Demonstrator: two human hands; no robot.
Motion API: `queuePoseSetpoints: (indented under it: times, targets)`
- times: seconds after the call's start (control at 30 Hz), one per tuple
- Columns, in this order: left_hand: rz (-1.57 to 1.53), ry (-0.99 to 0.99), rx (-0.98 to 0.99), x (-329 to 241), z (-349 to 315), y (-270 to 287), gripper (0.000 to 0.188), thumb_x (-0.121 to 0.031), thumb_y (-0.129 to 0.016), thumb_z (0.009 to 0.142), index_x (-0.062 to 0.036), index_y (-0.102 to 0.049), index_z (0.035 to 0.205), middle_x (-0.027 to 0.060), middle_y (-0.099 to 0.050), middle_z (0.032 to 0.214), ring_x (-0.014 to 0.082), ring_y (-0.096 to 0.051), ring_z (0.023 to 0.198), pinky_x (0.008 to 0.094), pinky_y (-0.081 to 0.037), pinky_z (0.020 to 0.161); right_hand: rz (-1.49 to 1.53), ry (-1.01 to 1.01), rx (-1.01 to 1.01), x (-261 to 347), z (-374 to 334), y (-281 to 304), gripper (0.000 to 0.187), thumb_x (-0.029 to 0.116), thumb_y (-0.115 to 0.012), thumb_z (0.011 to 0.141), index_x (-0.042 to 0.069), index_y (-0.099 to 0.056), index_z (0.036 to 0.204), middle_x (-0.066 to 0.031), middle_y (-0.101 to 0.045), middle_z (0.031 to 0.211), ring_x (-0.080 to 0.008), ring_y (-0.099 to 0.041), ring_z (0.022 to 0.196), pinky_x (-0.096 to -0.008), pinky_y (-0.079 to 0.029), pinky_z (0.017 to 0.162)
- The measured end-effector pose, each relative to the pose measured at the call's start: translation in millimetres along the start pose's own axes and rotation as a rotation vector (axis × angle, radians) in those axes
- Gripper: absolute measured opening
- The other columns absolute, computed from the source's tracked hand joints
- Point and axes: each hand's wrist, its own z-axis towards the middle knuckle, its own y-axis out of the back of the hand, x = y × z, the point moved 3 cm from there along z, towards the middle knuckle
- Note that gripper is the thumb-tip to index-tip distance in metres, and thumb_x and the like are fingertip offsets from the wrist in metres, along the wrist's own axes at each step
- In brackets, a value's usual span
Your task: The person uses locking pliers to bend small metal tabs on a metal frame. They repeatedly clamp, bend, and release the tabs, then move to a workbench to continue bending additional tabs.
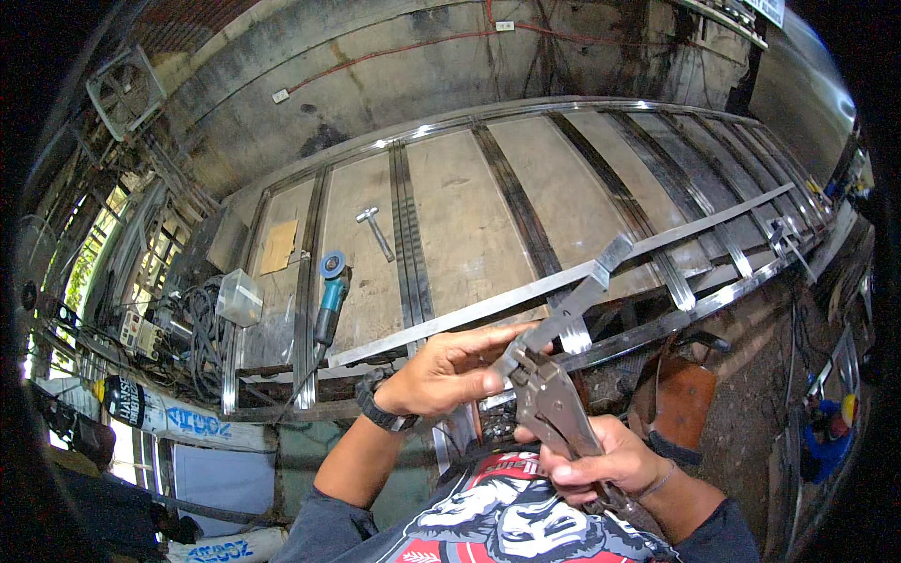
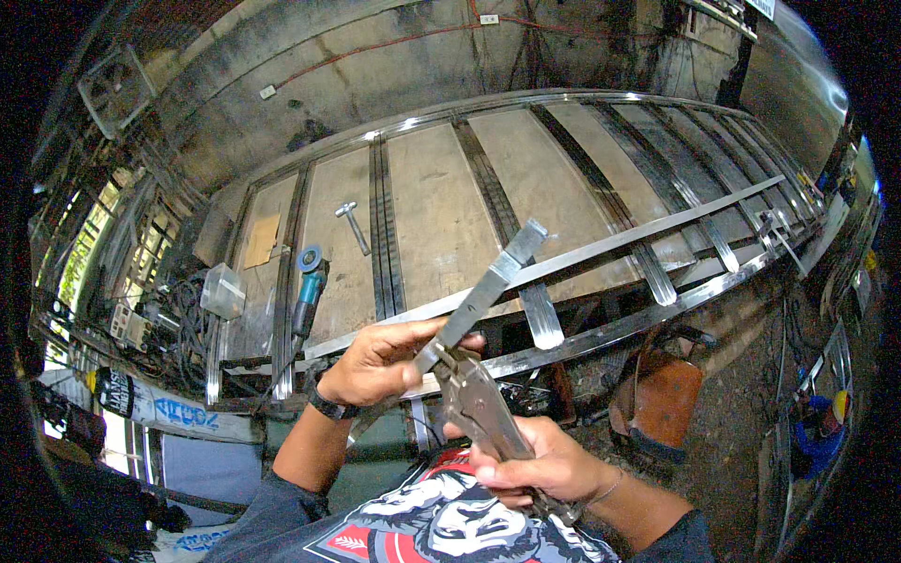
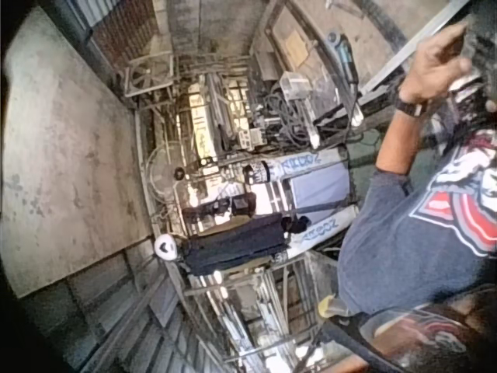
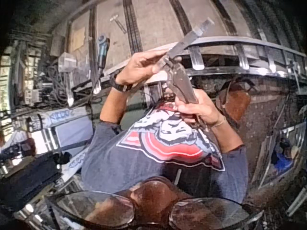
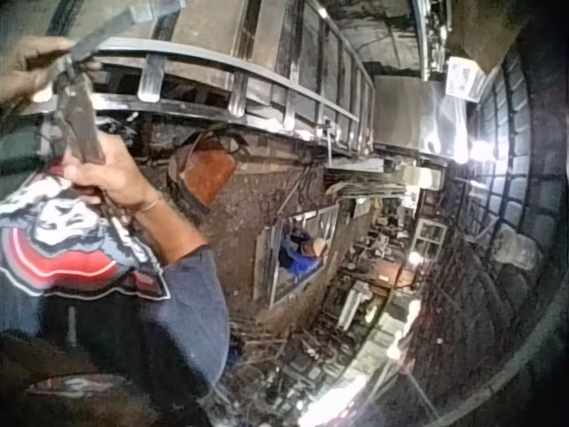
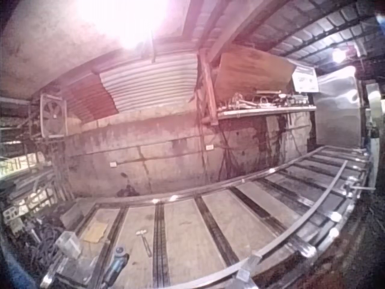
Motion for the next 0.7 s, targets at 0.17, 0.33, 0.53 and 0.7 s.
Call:
queuePoseSetpoints:
  times: [0.17, 0.33, 0.53, 0.7]
  targets:
    - [0.095, 0.062, -0.265, -4, 1, 4, 0.057, -0.037, -0.054, 0.108, 0.0052, -0.050, 0.146, 0.0074, -0.069, 0.111, 0.0119, -0.064, 0.092, 0.0254, -0.050, 0.079, -0.063, 0.094, -0.108, 9, 16, -6, 0.047, 0.012, -0.068, 0.098, -0.001, -0.049, 0.139, -0.0023, -0.056, 0.087, -0.0098, -0.053, 0.063, -0.0263, -0.046, 0.056]
    - [0.077, 0.012, -0.453, 10, 2, 1, 0.047, -0.038, -0.051, 0.110, 0.0024, -0.062, 0.133, -0.0037, -0.061, 0.080, 0.0027, -0.043, 0.056, 0.0199, -0.030, 0.049, -0.728, 0.300, -0.231, 9, 38, 22, 0.025, 0.025, -0.068, 0.100, 0.002, -0.061, 0.108, 0.0006, -0.057, 0.086, -0.0091, -0.054, 0.076, -0.0274, -0.048, 0.072]
    - [-0.024, -0.014, -0.507, 23, -3, 9, 0.045, -0.037, -0.052, 0.109, 0.0042, -0.067, 0.119, -0.0029, -0.058, 0.075, 0.0034, -0.039, 0.057, 0.0213, -0.031, 0.052, -0.731, 0.144, -0.202, 25, 36, 17, 0.024, 0.028, -0.061, 0.105, 0.004, -0.060, 0.108, 0.0036, -0.054, 0.082, -0.0065, -0.049, 0.074, -0.0257, -0.044, 0.067]
    - [-0.082, 0.013, -0.478, 28, -6, 9, 0.048, -0.040, -0.052, 0.109, 0.0046, -0.067, 0.117, 0.0022, -0.067, 0.084, 0.0041, -0.049, 0.060, 0.0212, -0.041, 0.058, -0.609, 0.208, -0.194, 9, 39, 20, 0.029, 0.028, -0.062, 0.105, 0.002, -0.059, 0.118, 0.0032, -0.056, 0.082, -0.0058, -0.050, 0.071, -0.0251, -0.045, 0.064]
